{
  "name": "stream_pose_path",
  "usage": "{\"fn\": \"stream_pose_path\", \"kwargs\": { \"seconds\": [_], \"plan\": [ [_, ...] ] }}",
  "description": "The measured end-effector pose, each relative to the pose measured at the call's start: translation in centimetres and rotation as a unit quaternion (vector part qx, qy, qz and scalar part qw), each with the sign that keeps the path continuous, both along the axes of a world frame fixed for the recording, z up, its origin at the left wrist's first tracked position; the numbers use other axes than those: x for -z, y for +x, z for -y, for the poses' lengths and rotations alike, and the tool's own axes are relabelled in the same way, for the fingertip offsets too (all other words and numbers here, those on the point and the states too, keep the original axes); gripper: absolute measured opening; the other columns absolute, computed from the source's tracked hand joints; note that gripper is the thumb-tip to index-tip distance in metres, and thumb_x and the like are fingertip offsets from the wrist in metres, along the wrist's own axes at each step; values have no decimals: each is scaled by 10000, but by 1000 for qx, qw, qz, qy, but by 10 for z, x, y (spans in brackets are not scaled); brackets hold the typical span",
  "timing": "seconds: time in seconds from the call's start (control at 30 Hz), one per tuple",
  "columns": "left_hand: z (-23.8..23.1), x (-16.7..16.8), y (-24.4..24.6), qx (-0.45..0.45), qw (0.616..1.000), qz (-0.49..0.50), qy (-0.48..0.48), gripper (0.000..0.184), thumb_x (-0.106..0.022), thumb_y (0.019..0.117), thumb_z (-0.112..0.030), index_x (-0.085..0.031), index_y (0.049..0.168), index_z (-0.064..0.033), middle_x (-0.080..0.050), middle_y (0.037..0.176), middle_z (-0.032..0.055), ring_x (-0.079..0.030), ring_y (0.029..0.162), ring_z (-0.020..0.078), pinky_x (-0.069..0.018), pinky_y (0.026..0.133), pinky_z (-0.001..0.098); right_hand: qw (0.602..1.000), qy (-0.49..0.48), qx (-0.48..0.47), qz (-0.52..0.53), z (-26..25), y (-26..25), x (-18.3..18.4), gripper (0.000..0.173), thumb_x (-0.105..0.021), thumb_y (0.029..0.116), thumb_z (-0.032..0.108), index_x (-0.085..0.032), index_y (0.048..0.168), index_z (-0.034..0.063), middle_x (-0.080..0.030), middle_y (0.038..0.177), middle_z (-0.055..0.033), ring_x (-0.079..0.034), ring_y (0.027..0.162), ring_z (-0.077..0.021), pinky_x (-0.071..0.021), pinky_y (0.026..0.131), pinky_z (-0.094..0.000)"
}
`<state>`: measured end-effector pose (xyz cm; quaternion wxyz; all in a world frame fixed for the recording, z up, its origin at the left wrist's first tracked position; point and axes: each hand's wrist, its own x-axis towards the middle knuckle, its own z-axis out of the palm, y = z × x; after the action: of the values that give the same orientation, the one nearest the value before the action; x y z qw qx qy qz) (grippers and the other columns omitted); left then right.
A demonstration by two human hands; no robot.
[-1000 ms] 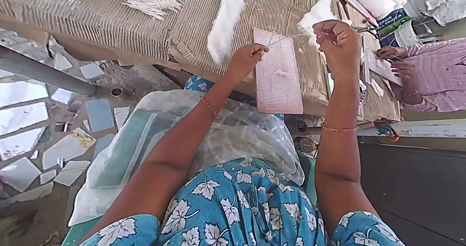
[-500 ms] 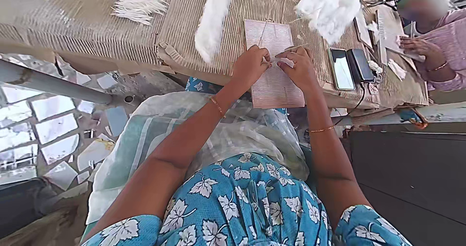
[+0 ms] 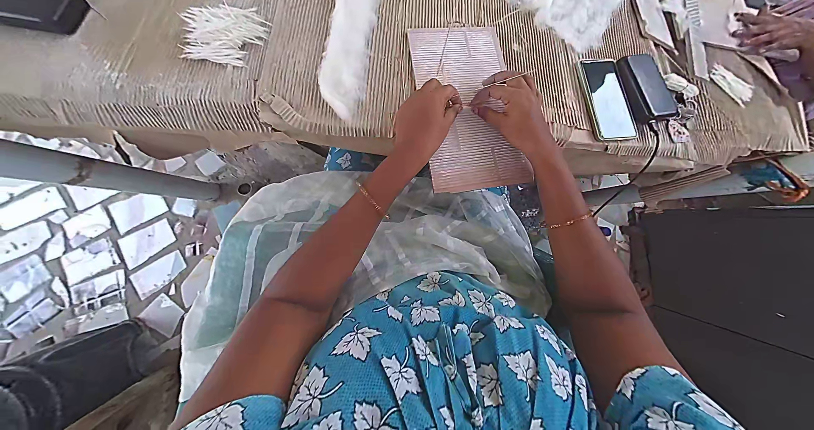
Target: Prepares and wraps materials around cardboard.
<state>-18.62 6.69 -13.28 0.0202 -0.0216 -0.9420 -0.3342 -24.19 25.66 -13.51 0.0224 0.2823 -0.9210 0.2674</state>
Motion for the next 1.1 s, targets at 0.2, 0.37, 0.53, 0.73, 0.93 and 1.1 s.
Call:
{"fn": "stream_pose_path", "kwargs": {
  "seconds": [0.2,0.37,0.53,0.73,0.93,1.1],
  "plan": [
    [3,-3,2,-1,1000,22,4,217,-571,1062,-193,-702,1161,-52,-649,1114,149,-654,1032,303,-519,892,495,1000,-11,2,23,1,1,0,168,-691,965,268,-787,1069,177,-639,1306,-136,-459,1361,-390,-309,1061,-663],
    [8,-4,2,-4,999,33,14,216,-575,1060,-181,-695,1167,-36,-645,1141,168,-649,1054,315,-510,922,505,1000,-16,-1,25,1,4,-2,159,-695,959,249,-791,1061,174,-639,1286,-134,-481,1327,-387,-321,1051,-660],
    [24,-1,5,4,999,9,51,323,-504,1097,-231,-567,1348,-37,-663,1128,196,-661,1011,351,-515,902,543,998,-51,-6,33,-8,0,-3,195,-667,976,248,-785,1112,173,-622,1327,-131,-486,1325,-376,-344,1040,-653],
    [50,0,21,23,997,-65,32,356,-353,1137,-232,-620,1221,-12,-669,994,188,-665,940,361,-510,846,576,990,-129,33,36,-34,-3,-21,219,-586,1012,112,-733,1166,61,-644,1279,-155,-562,1247,-255,-444,1049,-415],
    [56,12,36,26,993,-92,-67,313,-410,1120,-177,-650,1156,20,-676,1003,240,-681,969,425,-528,845,585,987,-143,48,54,-39,-4,-22,248,-544,1028,100,-711,1208,68,-629,1325,-150,-588,1227,-224,-483,1001,-385],
    [51,16,38,22,990,-91,-107,277,-437,1111,-157,-651,1125,19,-664,983,240,-676,989,434,-528,833,585,989,-124,30,72,-31,0,-17,260,-523,1035,85,-717,1208,74,-644,1297,-150,-600,1180,-234,-472,992,-404]
  ]
}}
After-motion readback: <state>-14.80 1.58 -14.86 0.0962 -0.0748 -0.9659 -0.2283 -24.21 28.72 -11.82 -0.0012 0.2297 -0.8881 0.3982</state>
